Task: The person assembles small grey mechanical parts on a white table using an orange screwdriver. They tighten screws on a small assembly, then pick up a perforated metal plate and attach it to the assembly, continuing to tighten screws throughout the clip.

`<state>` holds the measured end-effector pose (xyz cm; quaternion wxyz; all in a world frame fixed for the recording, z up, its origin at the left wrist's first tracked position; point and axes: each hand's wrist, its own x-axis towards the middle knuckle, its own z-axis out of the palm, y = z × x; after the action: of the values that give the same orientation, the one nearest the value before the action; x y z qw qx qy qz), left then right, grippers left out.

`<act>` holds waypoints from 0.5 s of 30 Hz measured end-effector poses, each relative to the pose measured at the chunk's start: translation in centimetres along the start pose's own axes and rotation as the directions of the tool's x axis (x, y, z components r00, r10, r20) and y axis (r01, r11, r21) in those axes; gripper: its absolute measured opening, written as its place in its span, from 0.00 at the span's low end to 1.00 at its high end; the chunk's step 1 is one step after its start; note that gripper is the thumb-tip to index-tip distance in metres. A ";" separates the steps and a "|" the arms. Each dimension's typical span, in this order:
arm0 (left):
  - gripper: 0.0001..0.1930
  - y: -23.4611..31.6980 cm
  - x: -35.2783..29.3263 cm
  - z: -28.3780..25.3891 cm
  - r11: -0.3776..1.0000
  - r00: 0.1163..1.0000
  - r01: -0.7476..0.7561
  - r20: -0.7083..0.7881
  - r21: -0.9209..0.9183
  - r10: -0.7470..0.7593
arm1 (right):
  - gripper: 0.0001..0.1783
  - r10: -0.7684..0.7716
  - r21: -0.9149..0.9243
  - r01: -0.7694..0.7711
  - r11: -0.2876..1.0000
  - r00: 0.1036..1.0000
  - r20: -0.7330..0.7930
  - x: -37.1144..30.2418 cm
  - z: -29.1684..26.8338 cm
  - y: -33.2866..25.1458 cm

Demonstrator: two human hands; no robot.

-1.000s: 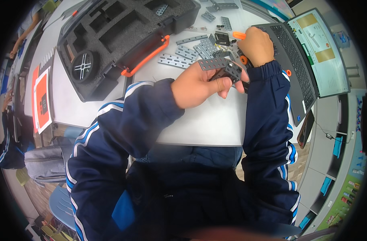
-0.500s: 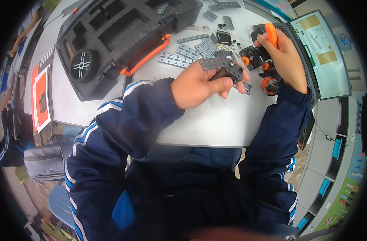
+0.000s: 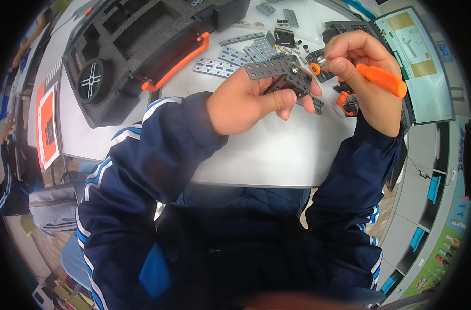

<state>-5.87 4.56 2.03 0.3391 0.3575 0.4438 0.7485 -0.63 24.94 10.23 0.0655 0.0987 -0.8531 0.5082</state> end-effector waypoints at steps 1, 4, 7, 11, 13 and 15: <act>0.11 0.0 0.0 0.1 1.000 1.000 -0.002 -0.016 -0.012 0.002 | 0.06 -0.046 0.012 0.046 0.999 0.999 -0.001 0.1 0.4 0.1; 0.12 0.0 0.0 -0.3 0.999 1.000 0.016 0.018 0.049 -0.016 | 0.05 -0.091 0.007 0.091 0.996 0.995 -0.027 0.4 1.2 0.3; 0.12 0.0 0.2 -0.5 0.998 1.000 0.020 0.013 0.054 -0.021 | 0.05 0.078 -0.102 -0.089 0.991 0.991 -0.107 0.6 1.4 0.4; 0.12 0.0 0.1 -0.4 0.998 1.000 0.021 0.011 0.057 -0.021 | 0.07 0.084 -0.161 -0.116 0.980 0.977 -0.196 1.1 1.0 1.3; 0.12 0.1 0.1 -0.5 0.999 1.000 0.030 0.006 0.042 -0.030 | 0.09 0.011 -0.140 -0.045 0.989 0.972 -0.234 1.3 0.6 2.0; 0.13 0.1 0.2 -0.7 0.995 1.000 0.010 0.028 0.097 -0.013 | 0.10 0.011 -0.143 -0.056 0.988 0.955 -0.298 1.1 -0.2 2.7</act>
<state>-6.54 4.40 1.93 0.3320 0.3819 0.4767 0.7188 -2.34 26.30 8.23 0.1912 0.0018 -0.8710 0.4526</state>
